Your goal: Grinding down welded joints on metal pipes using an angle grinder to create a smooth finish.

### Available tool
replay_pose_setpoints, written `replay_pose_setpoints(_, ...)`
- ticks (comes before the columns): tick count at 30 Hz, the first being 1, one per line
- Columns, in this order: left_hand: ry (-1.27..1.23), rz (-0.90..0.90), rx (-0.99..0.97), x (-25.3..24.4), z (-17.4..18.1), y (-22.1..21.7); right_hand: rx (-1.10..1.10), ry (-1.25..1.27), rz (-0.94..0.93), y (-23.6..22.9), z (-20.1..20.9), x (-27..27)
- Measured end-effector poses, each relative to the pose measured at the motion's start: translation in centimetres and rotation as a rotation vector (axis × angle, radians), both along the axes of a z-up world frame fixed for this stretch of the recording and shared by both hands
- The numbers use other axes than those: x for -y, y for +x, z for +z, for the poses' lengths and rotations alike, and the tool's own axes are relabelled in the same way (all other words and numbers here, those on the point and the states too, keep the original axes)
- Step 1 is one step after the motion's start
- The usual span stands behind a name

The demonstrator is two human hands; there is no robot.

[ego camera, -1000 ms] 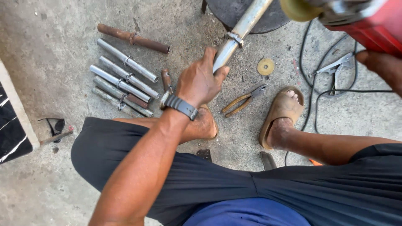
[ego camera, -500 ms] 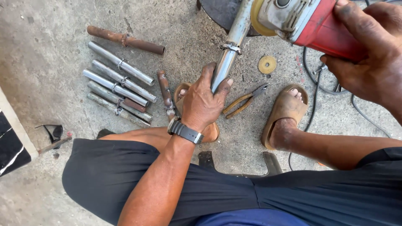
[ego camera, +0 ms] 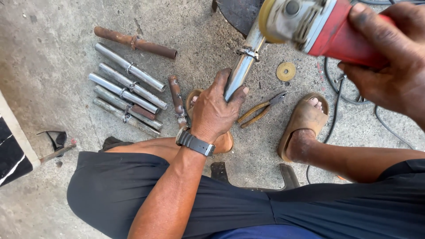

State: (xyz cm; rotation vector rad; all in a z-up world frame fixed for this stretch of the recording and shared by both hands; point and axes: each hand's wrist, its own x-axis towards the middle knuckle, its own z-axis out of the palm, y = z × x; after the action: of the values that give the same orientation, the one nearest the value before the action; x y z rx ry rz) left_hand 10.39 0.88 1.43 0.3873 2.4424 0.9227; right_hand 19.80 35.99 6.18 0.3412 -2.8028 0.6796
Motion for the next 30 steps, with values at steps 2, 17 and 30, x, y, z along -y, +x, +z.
replay_pose_setpoints(2, 0.033, -0.029, -0.085, 0.3, -0.1, -0.1, -0.044, 0.195, 0.041, 0.0, 0.2, 0.2)
replay_pose_setpoints(17, 0.015, 0.005, 0.195, 0.8, 2.2, -2.5, -0.106, 0.262, 0.048, -1.5, -0.1, 0.3)
replay_pose_setpoints(30, -0.032, -0.086, -0.318, 0.5, 0.1, -0.3, -0.048, 0.011, 0.093, -2.4, 0.9, 0.6)
